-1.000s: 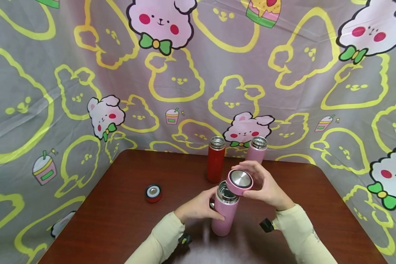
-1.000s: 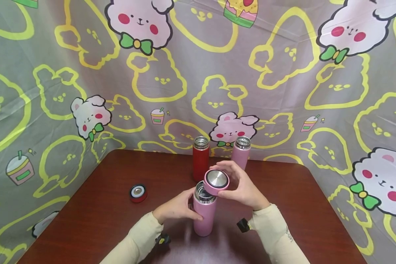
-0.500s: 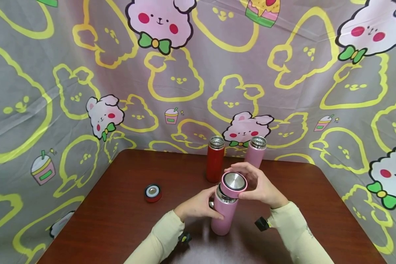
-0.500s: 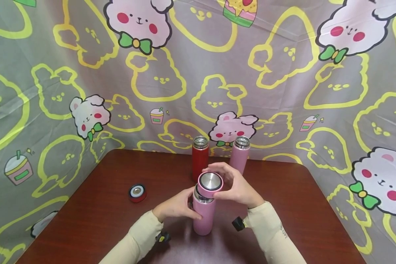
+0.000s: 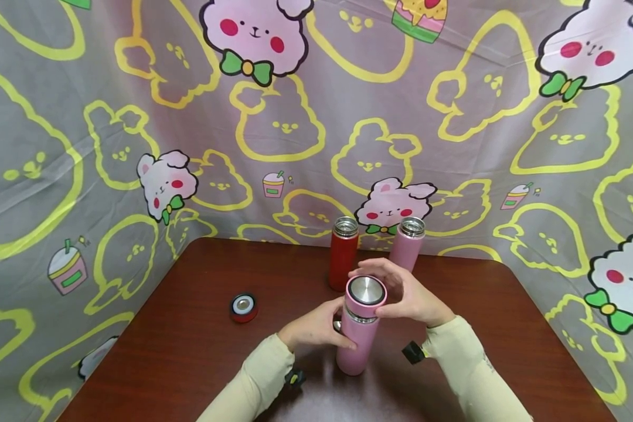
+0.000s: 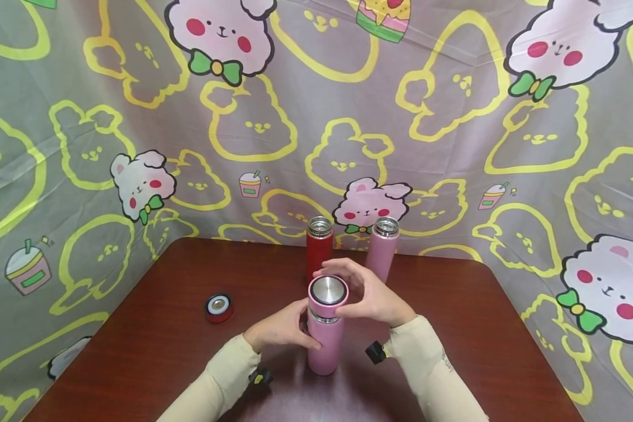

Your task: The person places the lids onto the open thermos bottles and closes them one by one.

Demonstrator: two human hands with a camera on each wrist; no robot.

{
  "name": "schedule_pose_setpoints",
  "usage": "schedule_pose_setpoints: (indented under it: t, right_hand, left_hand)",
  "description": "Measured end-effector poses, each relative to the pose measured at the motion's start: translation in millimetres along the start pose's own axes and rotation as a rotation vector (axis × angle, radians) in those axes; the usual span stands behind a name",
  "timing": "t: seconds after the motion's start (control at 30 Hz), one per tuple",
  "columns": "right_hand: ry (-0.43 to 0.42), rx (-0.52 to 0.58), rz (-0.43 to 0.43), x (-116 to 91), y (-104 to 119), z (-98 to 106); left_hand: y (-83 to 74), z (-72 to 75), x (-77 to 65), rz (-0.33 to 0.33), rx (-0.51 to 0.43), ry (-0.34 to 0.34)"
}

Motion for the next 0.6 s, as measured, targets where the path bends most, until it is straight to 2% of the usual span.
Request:
schedule_pose_setpoints:
  t: [0.17, 0.4, 0.6]
  right_hand:
    - [0.021, 0.013, 0.011, -0.4, -2.5, -3.7]
    - [0.032, 0.036, 0.004, -2.4, -6.0, -4.7]
    - [0.049, 0.025, 0.015, -3.1, -6.9, -4.7]
  left_hand:
    - [-1.6, 0.4, -0.8, -0.01, 0.021, -0.007]
    - [-0.5, -0.1, -1.2, -0.013, -0.016, 0.0]
    - [0.2, -0.2, -1.0, -0.017, -0.006, -0.004]
Point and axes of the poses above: each hand's wrist, its own x-axis towards the middle knuckle, its own z-axis out of the back of the hand, y = z × x, the point moved 8 cm from there along x, towards the middle knuckle, and after that the axes turned 11 degrees about z, right-handed, at the moved point
